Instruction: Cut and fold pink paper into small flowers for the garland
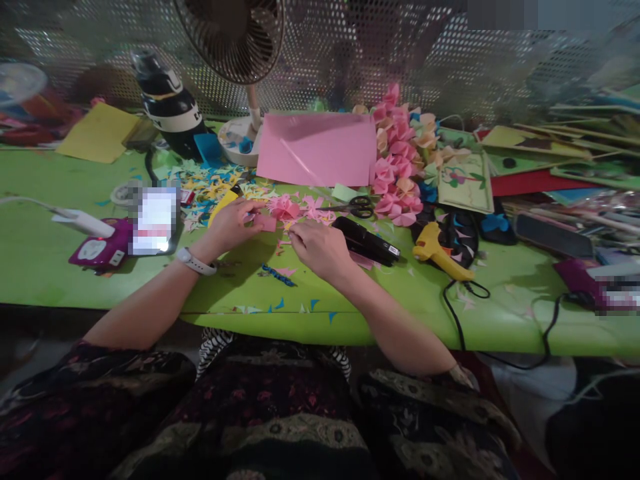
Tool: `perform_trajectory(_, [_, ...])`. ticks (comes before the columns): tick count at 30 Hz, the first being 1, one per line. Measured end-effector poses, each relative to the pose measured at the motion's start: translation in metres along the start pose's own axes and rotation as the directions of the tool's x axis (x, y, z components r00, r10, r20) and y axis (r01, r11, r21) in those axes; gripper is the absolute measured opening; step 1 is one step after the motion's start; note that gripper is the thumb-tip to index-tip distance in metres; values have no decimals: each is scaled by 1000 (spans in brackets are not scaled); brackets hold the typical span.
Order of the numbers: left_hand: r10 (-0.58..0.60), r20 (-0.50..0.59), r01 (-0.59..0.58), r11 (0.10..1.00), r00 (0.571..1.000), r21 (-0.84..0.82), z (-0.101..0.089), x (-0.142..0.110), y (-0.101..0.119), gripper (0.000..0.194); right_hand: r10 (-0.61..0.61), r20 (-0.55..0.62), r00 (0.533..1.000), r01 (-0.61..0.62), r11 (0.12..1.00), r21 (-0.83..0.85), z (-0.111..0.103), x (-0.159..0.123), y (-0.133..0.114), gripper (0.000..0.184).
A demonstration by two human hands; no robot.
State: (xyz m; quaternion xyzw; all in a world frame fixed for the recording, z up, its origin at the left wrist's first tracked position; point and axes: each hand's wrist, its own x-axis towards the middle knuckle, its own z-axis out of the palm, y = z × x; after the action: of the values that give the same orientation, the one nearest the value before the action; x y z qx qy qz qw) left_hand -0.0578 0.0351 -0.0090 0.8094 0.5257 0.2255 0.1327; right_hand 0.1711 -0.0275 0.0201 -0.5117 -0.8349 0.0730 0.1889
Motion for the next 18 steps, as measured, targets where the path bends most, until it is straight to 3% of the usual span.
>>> perform_trajectory(4, [42, -63, -44, 999, 997, -30, -3, -2, 3, 34, 12, -67, 998, -13, 1000, -9, -12, 0, 4, 29])
perform_trajectory(7, [155, -82, -164, 979, 984, -119, -8, -6, 8, 23, 43, -184, 982, -41, 999, 18, -30, 0, 12, 29])
perform_trajectory(12, [295, 141, -255, 935, 945, -248, -15, -14, 19, 24, 120, -337, 934, -116, 993, 33, -59, 0, 30, 25])
perform_trajectory(18, [305, 305, -236, 941, 902, -242, -14, -16, 24, 30, 205, -440, 874, -172, 978, 115, -78, -5, 49, 24])
